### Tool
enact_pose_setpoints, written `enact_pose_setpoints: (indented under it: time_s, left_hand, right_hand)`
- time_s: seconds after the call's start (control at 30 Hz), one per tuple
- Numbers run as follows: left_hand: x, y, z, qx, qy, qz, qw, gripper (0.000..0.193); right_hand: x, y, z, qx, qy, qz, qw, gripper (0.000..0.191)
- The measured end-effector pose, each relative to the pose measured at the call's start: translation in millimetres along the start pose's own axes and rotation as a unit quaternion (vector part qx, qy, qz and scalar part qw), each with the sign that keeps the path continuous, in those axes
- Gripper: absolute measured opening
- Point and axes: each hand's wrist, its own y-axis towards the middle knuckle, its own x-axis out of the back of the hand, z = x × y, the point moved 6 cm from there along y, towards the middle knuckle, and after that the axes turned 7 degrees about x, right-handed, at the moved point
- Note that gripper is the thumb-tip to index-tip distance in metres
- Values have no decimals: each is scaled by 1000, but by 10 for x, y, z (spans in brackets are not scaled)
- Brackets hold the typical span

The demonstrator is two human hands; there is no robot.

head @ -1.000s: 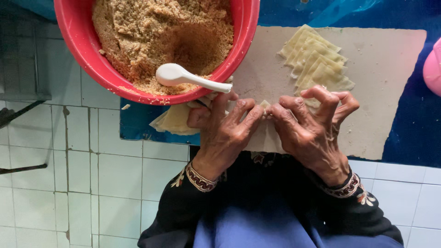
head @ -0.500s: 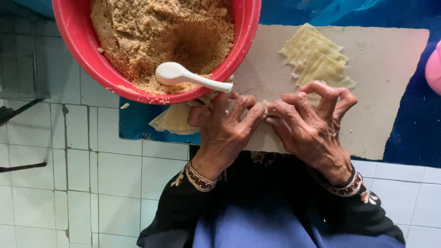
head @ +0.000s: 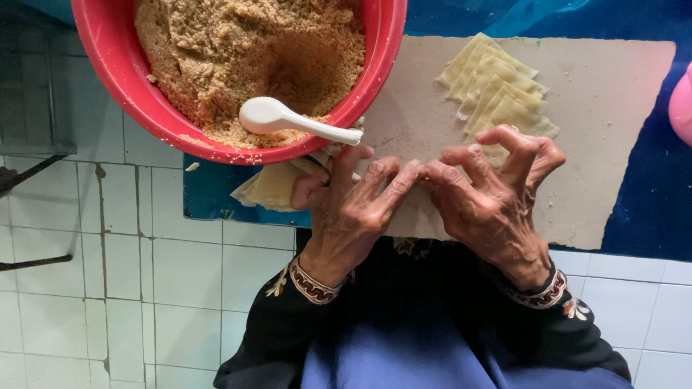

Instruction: The person sits at a table and fills small square pastry wrappers with a brown grated filling, scooping it with a spoon from a large red bowl and placing it on each wrapper. They then fold each wrapper over the filling and press the edges closed, setting the folded pastries aside as they finish each one.

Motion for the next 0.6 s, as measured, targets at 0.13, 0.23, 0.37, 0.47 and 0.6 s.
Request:
enact_pose_setpoints:
  time_s: [0.13,0.23,0.37,0.47,0.6]
  left_hand:
    - [-4,-18,-11,-2,35,-6,999,43]
    - [-37,-17,-2,2,52,6,999,40]
    - [-65,-2,53,17,18,2,1000,39]
    - [-43,-17,124,13,16,-19,1000,39]
    - [15,-87,241,67,-41,-78,994,40]
  right_hand:
    - [5,-7,18,-6,-38,3,999,13]
    - [40,-18,50,3,-59,0,998,19]
    - [65,7,98,33,-86,3,996,30]
    - [37,43,116,33,-121,39,991,44]
    - [-11,141,96,39,-145,63,987,52]
